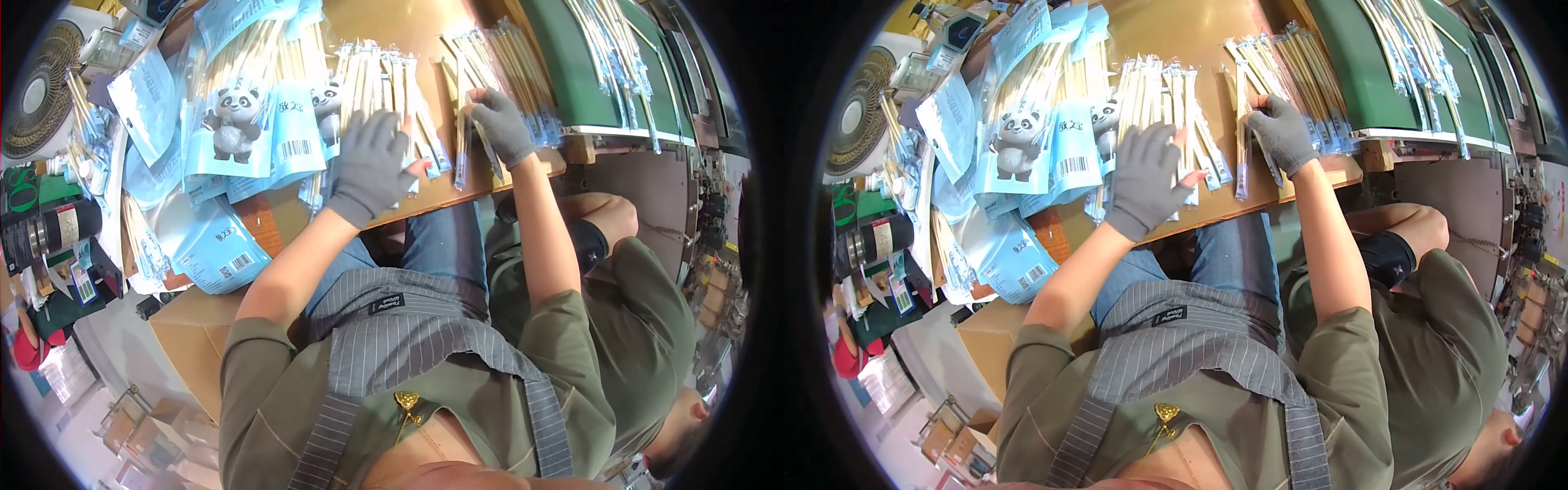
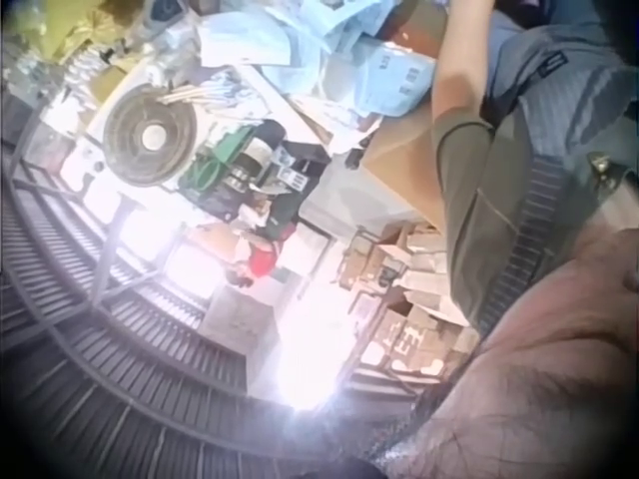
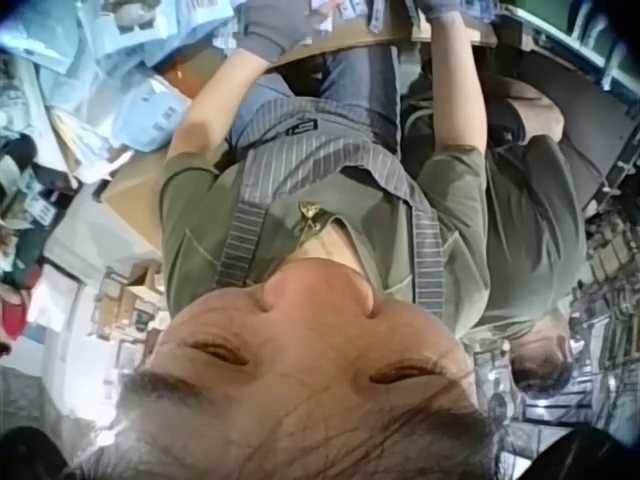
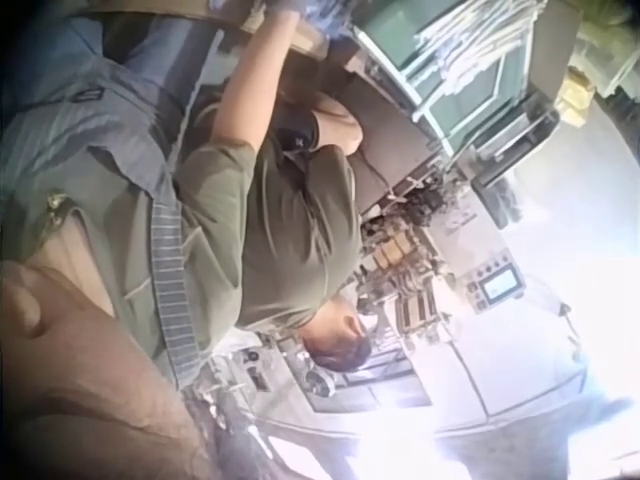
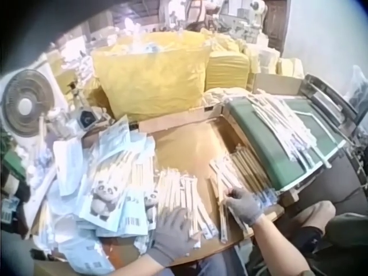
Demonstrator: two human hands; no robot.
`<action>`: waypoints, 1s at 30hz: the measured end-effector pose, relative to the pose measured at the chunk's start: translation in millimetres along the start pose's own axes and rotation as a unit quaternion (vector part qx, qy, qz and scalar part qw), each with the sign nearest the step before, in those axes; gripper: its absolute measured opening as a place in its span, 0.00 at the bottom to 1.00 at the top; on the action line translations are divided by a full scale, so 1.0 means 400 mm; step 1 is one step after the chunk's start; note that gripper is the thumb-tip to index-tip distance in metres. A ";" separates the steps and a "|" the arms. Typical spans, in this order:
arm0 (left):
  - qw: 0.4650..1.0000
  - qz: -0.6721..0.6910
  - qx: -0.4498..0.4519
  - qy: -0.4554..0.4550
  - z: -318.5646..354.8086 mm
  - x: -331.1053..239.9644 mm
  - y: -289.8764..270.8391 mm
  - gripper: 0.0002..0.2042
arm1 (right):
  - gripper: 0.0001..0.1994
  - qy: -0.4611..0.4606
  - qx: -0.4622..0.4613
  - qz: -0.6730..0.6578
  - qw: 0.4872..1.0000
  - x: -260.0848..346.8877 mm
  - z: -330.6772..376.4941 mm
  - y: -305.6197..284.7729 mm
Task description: Bundling and packaging wooden chopsticks into plastic bags.
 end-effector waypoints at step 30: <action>0.997 0.031 0.062 0.026 0.011 0.077 0.047 0.22 | 0.22 -0.176 0.022 0.629 0.757 0.095 0.053 0.074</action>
Point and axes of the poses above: each hand's wrist, its own z-axis away from the middle knuckle, its own y-axis out of the palm, x = y × z, the point moved 7 cm from there along -z, towards the middle knuckle, and after that the axes turned 13 degrees about -y, right-handed, at the moved point
